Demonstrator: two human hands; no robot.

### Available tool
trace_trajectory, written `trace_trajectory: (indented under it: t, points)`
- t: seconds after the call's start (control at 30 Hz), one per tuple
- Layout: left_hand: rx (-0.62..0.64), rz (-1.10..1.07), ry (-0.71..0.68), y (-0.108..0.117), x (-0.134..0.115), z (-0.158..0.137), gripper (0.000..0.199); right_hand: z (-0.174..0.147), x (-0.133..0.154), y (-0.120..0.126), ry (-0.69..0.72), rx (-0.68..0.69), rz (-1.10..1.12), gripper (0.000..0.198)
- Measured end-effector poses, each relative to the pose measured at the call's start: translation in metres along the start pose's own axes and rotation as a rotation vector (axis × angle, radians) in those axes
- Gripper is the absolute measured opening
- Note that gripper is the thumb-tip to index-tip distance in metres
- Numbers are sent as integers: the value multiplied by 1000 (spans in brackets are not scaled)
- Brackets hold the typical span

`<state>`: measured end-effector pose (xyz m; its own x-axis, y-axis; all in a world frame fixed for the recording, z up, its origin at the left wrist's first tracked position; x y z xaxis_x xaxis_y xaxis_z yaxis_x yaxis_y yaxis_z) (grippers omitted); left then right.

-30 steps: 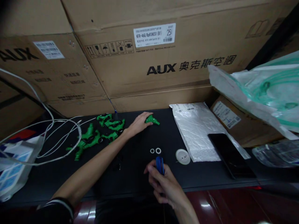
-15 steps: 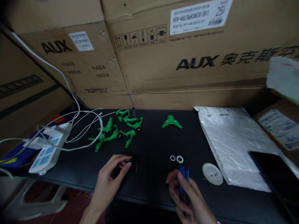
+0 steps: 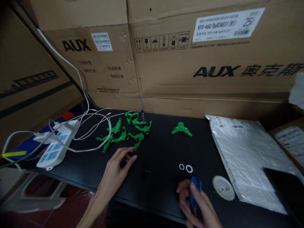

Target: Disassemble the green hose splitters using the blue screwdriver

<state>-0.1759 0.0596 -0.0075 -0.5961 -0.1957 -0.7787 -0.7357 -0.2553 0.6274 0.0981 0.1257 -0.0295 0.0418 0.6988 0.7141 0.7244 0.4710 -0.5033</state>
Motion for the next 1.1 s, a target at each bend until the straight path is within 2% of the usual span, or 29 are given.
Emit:
trace_trajectory:
  t: [0.07, 0.17, 0.27, 0.37, 0.47, 0.53, 0.67, 0.77, 0.83, 0.97, 1.1]
  points:
    - [-68, 110, 49, 4, 3, 12, 29, -1, -3, 3, 1, -4, 22, 59]
    - [-62, 247, 106, 4, 6, 31, 23, -1, -8, 7, -19, 10, 45, 58]
    - [-41, 273, 104, 4, 5, 44, 15, 1, -9, 7, 0, 66, 111, 49]
    - [-34, 266, 81, 6, -3, 45, 16, 4, -9, 5, 58, 156, 166, 42]
    - [-26, 228, 29, 5, -21, 33, 22, 6, -10, 7, 82, 199, 174, 42]
    - [10, 178, -53, -4, -38, 17, 23, 6, -11, 9, 95, 177, 164, 42]
    - [222, 134, -196, -42, -60, -21, 14, 0, -8, 6, 121, 28, 109, 49]
    - [316, 147, -181, -64, -58, -43, 8, -6, -2, -5, 97, -95, 20, 61]
    - [338, 151, -157, -70, -52, -51, 10, -7, 2, -12, 73, -124, -66, 66]
    - [322, 127, -134, -66, -41, -55, 19, 1, 1, -20, 55, -98, -228, 70]
    - [251, 67, -122, -57, -31, -58, 27, 4, -8, -18, 57, -78, -301, 66]
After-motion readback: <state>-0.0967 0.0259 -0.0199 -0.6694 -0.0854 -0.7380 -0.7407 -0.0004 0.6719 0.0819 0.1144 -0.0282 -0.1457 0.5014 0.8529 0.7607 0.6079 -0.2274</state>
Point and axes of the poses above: each hand's wrist, its own z-axis towards the middle knuckle, its own y-axis out of the back of the hand, x = y × z, the point moved 3 cm from there along z, towards the middle knuckle, and after that the axes turned 15 degrees about x, right-handed, at the moved point
